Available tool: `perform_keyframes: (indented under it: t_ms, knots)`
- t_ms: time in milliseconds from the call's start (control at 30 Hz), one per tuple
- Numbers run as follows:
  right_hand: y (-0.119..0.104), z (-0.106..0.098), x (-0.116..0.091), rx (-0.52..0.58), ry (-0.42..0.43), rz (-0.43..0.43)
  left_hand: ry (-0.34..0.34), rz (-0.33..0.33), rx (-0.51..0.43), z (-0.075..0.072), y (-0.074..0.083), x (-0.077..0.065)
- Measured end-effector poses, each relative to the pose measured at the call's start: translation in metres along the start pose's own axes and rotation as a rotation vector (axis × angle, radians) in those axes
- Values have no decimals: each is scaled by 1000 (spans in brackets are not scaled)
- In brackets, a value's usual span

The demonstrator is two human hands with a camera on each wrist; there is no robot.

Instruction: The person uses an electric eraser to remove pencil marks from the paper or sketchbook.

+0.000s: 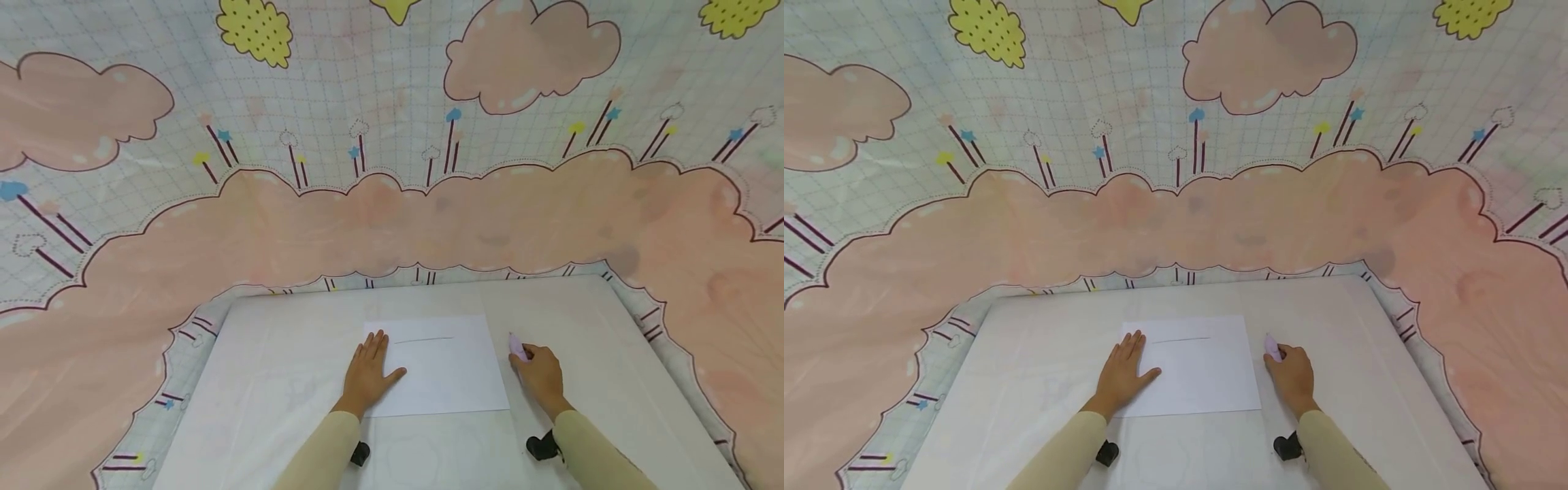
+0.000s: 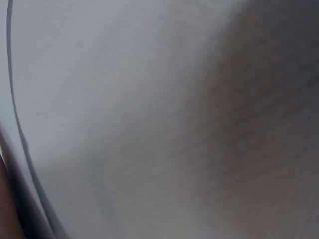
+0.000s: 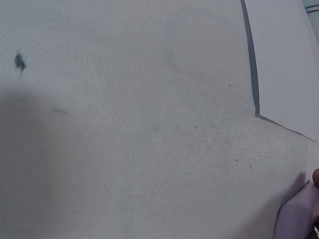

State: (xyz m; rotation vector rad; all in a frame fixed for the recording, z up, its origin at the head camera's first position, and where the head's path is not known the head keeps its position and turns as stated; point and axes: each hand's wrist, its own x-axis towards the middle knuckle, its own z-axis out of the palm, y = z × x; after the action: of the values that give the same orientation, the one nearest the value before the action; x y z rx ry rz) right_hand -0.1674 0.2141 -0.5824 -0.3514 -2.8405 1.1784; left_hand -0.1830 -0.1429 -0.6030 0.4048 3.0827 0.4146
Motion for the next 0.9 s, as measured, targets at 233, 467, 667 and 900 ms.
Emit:
perform_keyframes:
  t_ms: [233, 467, 667, 900]
  knots:
    - [4, 2, -3, 26, 38, -40, 14, 2, -20, 1, 1, -6]
    - [2, -2, -1, 22, 74, -117, 13, -9, -16, 2, 5, -10]
    - [-4, -4, 3, 53, 49, -104, 27, -4, -13, 4, 8, -12]
    - [-15, 2, 6, 69, 30, -107, 38, -10, -23, 2, 13, -19]
